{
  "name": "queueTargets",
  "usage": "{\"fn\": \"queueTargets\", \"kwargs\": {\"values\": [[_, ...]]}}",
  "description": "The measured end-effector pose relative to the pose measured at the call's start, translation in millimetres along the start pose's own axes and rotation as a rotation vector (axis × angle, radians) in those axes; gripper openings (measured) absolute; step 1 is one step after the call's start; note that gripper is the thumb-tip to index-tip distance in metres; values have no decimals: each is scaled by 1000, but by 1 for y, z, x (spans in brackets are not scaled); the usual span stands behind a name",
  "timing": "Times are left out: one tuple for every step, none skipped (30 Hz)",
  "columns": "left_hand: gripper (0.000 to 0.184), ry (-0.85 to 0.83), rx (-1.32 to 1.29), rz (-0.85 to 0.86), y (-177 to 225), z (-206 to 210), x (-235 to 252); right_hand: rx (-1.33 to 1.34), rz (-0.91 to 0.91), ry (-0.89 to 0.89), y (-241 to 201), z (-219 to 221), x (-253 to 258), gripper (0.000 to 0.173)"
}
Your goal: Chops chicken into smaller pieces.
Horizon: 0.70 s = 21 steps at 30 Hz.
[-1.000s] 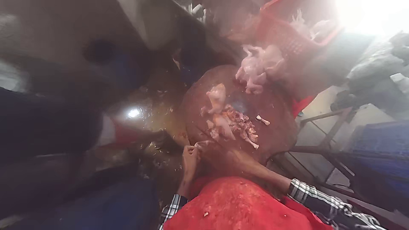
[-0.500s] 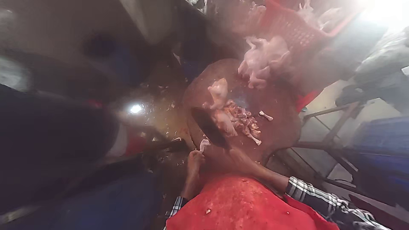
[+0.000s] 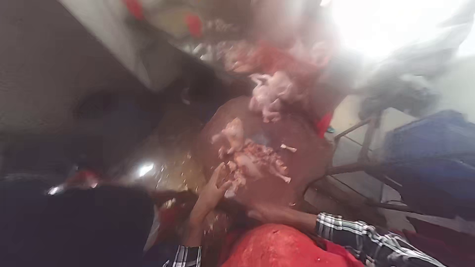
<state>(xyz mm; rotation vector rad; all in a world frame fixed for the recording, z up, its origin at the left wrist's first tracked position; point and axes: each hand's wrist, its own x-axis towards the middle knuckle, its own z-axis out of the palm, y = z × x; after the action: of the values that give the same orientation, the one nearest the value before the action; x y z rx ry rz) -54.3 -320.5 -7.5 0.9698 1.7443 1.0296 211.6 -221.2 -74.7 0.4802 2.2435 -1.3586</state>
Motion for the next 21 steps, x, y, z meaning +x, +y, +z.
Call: {"fn": "queueTargets", "kwargs": {"values": [[76, -65, 164, 16, 10, 13, 33, -7, -29, 8, 0, -5, -3, 54], [65, -112, 330, 37, 14, 29, 66, -7, -40, 13, 0, -10, -7, 54], [60, -131, 487, 69, 15, 43, 94, 2, -41, 35, 1, -11, -10, 54], [62, -128, 652, 101, 11, 54, 117, 5, -41, 54, 2, -11, -11, 53], [65, -123, 829, 122, 3, 60, 134, 15, -31, 50, -1, -13, -12, 52], [66, -128, 963, 126, -6, 63, 144, 34, -22, 26, -4, -14, -12, 52], [64, -141, 1035, 132, -13, 62, 149, 49, -31, 8, -2, -13, -9, 50], [65, -161, 1095, 150, -19, 60, 154, 67, -51, -13, 3, -10, -4, 47], [68, -198, 1140, 173, -21, 59, 157, 90, -79, -31, 9, -10, -1, 45], [66, -252, 1169, 197, -22, 57, 157, 125, -120, -42, 13, -9, 0, 42], [61, -307, 1177, 220, -24, 56, 155, 170, -163, -34, 17, -6, 0, 40], [56, -349, 1138, 228, -22, 55, 152, 210, -191, -15, 19, -5, -2, 39], [53, -378, 1072, 210, -13, 53, 147, 256, -209, 18, 18, -8, -3, 37], [53, -369, 998, 178, 1, 50, 139, 286, -200, 39, 16, -14, -6, 37], [56, -340, 924, 132, 13, 48, 128, 309, -179, 69, 13, -17, -8, 38], [60, -295, 841, 87, 25, 44, 114, 334, -142, 102, 10, -20, -11, 40], [63, -231, 729, 61, 35, 40, 96, 369, -107, 149, 8, -22, -14, 41], [63, -137, 606, 68, 41, 38, 78, 388, -48, 192, 13, -26, -16, 43], [60, -34, 489, 73, 43, 37, 58, 408, 13, 235, 19, -32, -19, 44], [57, 54, 391, 49, 40, 35, 37, 428, 64, 280, 23, -37, -23, 43], [57, 128, 314, 2, 35, 34, 14, 445, 107, 347, 29, -37, -26, 43]]}}
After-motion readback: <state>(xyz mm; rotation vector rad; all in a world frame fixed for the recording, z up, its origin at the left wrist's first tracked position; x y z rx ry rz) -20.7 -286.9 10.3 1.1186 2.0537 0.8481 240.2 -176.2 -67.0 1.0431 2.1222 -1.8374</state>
